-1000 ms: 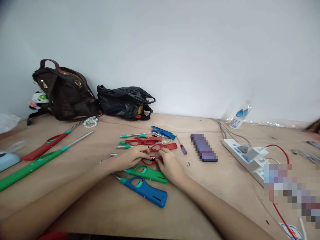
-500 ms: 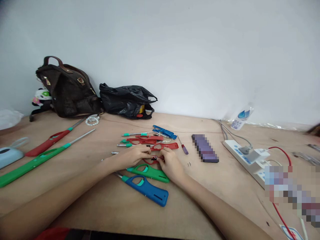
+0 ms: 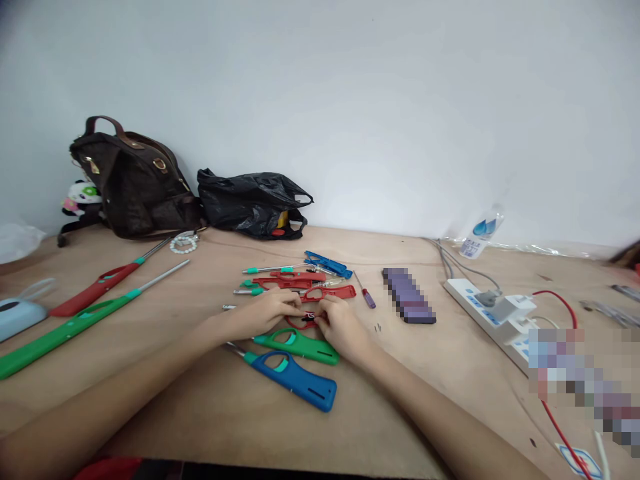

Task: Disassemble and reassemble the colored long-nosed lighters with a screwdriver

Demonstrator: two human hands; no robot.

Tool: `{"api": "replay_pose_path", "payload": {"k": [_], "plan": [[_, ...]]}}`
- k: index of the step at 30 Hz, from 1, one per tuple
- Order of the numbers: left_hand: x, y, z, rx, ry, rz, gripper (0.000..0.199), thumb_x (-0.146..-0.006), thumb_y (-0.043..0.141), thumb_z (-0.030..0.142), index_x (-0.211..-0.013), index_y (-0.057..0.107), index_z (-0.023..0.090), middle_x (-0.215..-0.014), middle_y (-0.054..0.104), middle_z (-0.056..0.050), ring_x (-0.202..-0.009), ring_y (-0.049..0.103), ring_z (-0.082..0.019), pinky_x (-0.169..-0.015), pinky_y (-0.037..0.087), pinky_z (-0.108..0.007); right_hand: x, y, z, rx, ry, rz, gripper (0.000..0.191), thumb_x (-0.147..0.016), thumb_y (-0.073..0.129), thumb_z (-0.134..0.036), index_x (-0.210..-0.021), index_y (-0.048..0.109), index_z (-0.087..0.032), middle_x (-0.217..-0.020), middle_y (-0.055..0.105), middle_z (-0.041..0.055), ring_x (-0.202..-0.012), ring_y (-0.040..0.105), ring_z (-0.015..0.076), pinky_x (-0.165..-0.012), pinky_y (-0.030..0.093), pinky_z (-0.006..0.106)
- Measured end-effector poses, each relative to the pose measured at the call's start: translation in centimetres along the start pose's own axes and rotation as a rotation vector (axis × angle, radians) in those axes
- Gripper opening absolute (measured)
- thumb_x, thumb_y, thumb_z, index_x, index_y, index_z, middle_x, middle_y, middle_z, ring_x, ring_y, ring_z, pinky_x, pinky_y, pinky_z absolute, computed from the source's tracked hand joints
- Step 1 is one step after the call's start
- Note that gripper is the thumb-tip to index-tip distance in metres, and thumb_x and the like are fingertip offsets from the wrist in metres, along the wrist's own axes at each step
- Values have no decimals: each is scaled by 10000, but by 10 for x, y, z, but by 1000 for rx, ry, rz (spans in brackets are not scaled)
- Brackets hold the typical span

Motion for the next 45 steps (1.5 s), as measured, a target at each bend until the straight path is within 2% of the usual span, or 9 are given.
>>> {"api": "replay_pose_path", "payload": {"k": [4,8,14,23,28,33,36,41,45], "plan": [[3,-22,-23,320,-118,96,322,-907,433,87,-1070,695,179,-1031,698,-52,-969,629,-162,-862,462,-259,0,1,3,-3,10,1,170,-782,560,-37,-691,547,-179,-760,612,25,-714,561,164,-659,422,264],[12,-44,-45,335,-240,161,222,-891,490,154,-938,708,153,-943,702,-55,-892,628,-169,-811,464,-260,0,1,3,-1,5,-4,163,-789,557,-43,-697,548,-178,-760,606,25,-715,556,162,-651,412,258],[21,-34,-33,281,-187,-235,191,-717,666,129,-890,728,180,-795,650,3,-737,587,-143,-652,427,-198,1,-1,0,12,6,7,156,-788,559,-45,-705,561,-177,-775,615,30,-740,568,168,-663,418,261],[25,-16,-25,180,-299,-429,336,-643,613,58,-925,728,201,-687,631,37,-604,542,-112,-530,344,-188,0,-1,3,-5,0,3,148,-786,588,-43,-717,572,-173,-773,611,21,-734,563,158,-659,423,254],[24,-23,-24,175,-310,-364,255,-647,527,57,-767,717,178,-589,569,32,-530,478,-103,-492,300,-192,0,-1,6,-36,28,-2,131,-786,596,-50,-736,589,-170,-745,603,11,-704,557,149,-646,420,250],[12,-25,-20,247,-285,-134,323,-732,492,80,-962,701,163,-761,656,-9,-665,575,-137,-571,379,-192,0,0,8,-98,68,-1,140,-792,566,-39,-741,583,-168,-716,598,6,-672,549,146,-626,412,250],[5,-19,-12,124,-240,-5,261,-786,483,87,-940,681,159,-819,669,-39,-722,597,-164,-643,419,-224,0,0,8,-144,108,3,140,-795,556,-43,-740,575,-169,-679,586,0,-634,538,144,-607,406,252],[-1,-4,5,-45,-181,-13,272,-800,461,69,-957,665,158,-832,644,-54,-780,614,-197,-665,439,-251,1,-2,6,-163,126,42,162,-781,542,-24,-722,561,-174,-667,578,-7,-619,528,141,-603,401,247],[-2,-4,8,-11,-153,-11,316,-819,447,71,-1019,669,174,-849,646,-47,-796,617,-188,-708,459,-255,0,-1,8,-167,140,47,161,-782,552,-21,-729,553,-174,-668,565,-10,-618,515,136,-602,392,241]]}}
Point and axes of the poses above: each hand's wrist, its own x-axis away from the middle knuckle, its own y-axis out of the palm, z = x × y, the point moved 8 cm from there along -x, towards the middle knuckle
